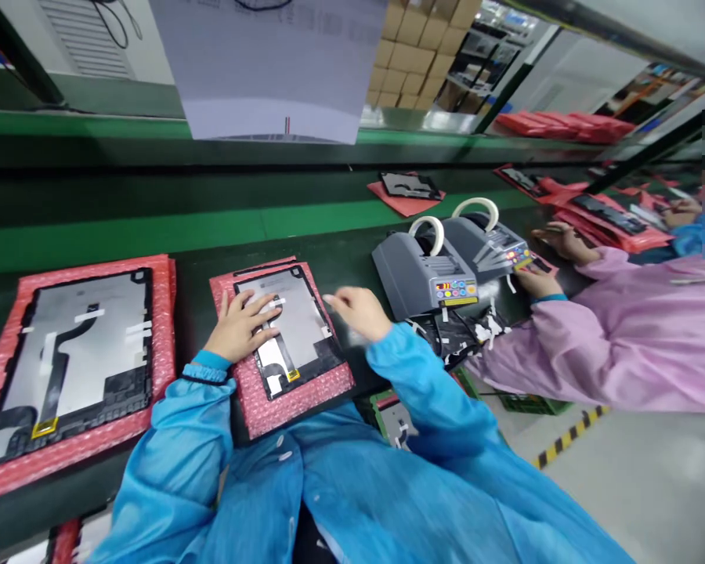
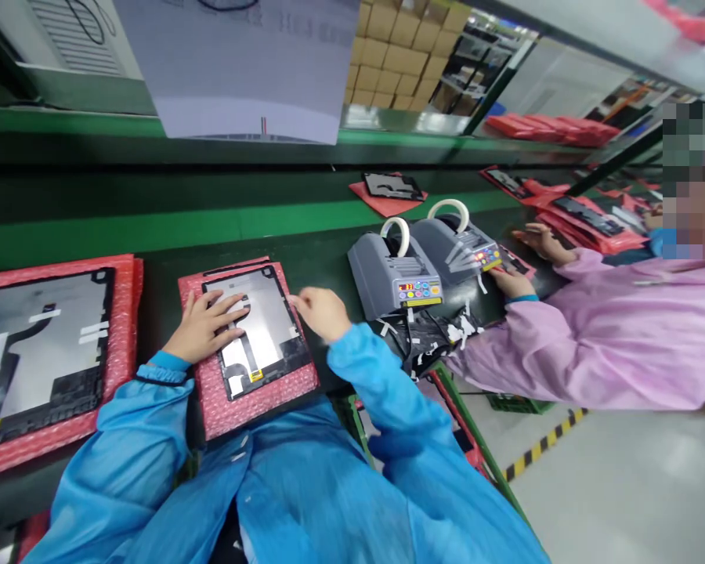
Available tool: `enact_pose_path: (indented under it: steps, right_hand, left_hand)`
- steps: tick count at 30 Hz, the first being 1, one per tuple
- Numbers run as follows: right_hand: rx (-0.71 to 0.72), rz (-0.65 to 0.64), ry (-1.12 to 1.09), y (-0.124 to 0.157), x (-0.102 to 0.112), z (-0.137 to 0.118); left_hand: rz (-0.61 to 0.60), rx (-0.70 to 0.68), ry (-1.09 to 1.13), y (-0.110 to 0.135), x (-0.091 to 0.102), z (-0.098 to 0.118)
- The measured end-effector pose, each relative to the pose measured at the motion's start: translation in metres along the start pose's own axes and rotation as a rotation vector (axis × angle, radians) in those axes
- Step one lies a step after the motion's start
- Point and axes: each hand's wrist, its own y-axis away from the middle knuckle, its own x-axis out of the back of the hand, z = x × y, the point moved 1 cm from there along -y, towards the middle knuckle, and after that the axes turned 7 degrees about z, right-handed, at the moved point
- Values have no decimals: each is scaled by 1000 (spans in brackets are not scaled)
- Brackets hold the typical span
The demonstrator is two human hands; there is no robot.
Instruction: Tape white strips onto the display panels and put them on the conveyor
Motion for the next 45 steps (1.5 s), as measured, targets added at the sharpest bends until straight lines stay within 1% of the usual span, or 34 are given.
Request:
enact_pose_path:
  steps: [1, 2, 4, 6, 7, 8, 11, 13, 15, 17, 21, 25, 28, 31, 34, 36, 37, 38, 40, 42, 43, 45]
  right_hand:
    - [-50, 76, -190, 23, 7, 24]
    - [-156, 163, -373, 47, 13, 49]
    - [-441, 364, -692, 85, 22, 94]
    - [-623, 544, -948, 104, 28, 123]
    - [-665, 611, -1039, 105, 30, 132]
    - [-678, 656, -1105, 101, 33, 137]
    - [-642, 726, -1177, 81, 40, 139]
    - [-565, 812, -1157, 74, 43, 138]
    - [-475, 922, -1108, 77, 46, 138]
    - [-435, 978, -1081, 85, 47, 141]
    - [-483, 964, -1107, 93, 46, 147]
    - [-511, 987, -1082, 84, 44, 144]
    - [-519, 1008, -1059, 75, 43, 143]
    - [-488, 1032, -1031, 72, 45, 144]
    - [-391, 1062, -951, 77, 49, 138]
    - [-274, 1021, -879, 83, 52, 125]
    - [-209, 957, -854, 85, 52, 115]
    - [-150, 863, -841, 85, 51, 105]
    - [-51, 622, -842, 83, 47, 82]
    - [21, 389, -847, 75, 39, 60]
    - [50, 297, -843, 70, 35, 51]
    - [100, 170, -824, 59, 26, 36]
  left_hand:
    - [5, -5, -9, 0, 0, -1]
    - [10, -10, -13, -1, 0, -1]
    - [22, -18, -11, -3, 0, -1]
    - [44, -34, -12, -7, 1, 2]
    - [62, -46, -19, -9, 1, 6]
    - [83, -60, -30, -11, 3, 10]
    - [125, -105, -70, -15, 9, 22]
    - [123, -128, -86, -16, 14, 30]
    - [112, -146, -90, -16, 18, 35]
    - [108, -156, -88, -18, 19, 41]
    - [83, -191, -90, -27, 15, 54]
    - [48, -223, -76, -36, 9, 66]
    - [34, -228, -62, -39, 5, 71]
    - [24, -234, -40, -40, 2, 73]
    - [39, -237, 28, -43, 2, 74]
    - [51, -214, 130, -44, 4, 79]
    - [50, -188, 193, -44, 7, 83]
    - [46, -154, 258, -44, 9, 89]
    - [34, -84, 376, -45, 12, 103]
    - [41, -47, 459, -47, 14, 115]
    - [47, -41, 485, -49, 14, 120]
    - [44, -40, 506, -50, 13, 124]
